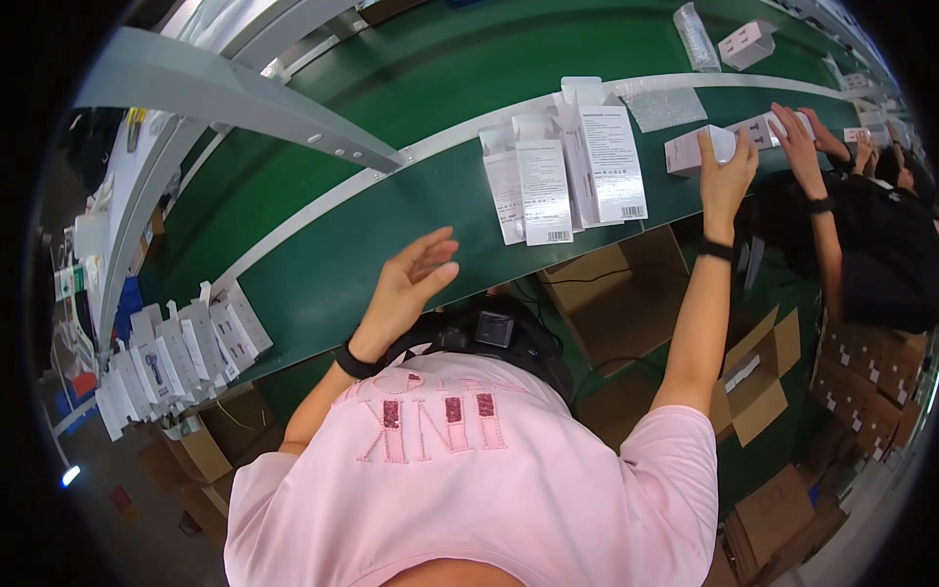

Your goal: Packaging bubble-wrapped products and instruction manuals into cardboard boxes at an assembly line station.

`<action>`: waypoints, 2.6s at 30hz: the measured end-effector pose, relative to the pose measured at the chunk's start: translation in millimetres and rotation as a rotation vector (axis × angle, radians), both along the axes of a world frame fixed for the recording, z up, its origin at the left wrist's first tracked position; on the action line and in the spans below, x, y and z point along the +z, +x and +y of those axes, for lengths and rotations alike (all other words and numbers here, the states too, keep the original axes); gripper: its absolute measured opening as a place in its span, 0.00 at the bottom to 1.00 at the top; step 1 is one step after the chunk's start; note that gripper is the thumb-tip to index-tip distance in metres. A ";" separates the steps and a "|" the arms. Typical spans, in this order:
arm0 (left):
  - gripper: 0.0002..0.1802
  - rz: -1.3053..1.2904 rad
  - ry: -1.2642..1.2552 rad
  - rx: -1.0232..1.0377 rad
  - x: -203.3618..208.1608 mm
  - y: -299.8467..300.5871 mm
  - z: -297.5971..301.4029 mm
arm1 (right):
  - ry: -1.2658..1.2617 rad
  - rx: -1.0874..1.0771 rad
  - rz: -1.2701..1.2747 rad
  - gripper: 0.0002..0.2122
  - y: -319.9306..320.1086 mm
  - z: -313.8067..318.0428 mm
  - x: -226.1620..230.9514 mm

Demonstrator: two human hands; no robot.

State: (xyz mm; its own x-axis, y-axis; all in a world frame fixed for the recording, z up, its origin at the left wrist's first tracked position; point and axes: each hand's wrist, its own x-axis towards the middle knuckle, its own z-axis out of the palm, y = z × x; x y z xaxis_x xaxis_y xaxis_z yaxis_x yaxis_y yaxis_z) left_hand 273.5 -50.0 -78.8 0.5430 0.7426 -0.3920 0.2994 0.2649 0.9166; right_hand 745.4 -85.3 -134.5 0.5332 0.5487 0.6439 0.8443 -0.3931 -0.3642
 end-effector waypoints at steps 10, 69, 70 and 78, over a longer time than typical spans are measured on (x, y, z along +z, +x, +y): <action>0.35 -0.113 -0.491 0.020 -75.0 73.8 41.9 | -0.780 0.302 0.205 0.31 -264.9 -29.9 39.3; 0.33 -0.067 -0.676 0.552 -101.8 -360.2 47.7 | -0.800 0.357 0.313 0.33 -416.9 12.7 -24.0; 0.32 0.014 -0.622 0.478 -109.8 -364.7 47.3 | -0.855 0.411 0.250 0.33 -424.6 12.6 -19.4; 0.24 -0.051 -0.566 0.435 -168.6 -387.6 30.6 | -0.597 0.327 0.072 0.30 -405.4 10.1 -33.8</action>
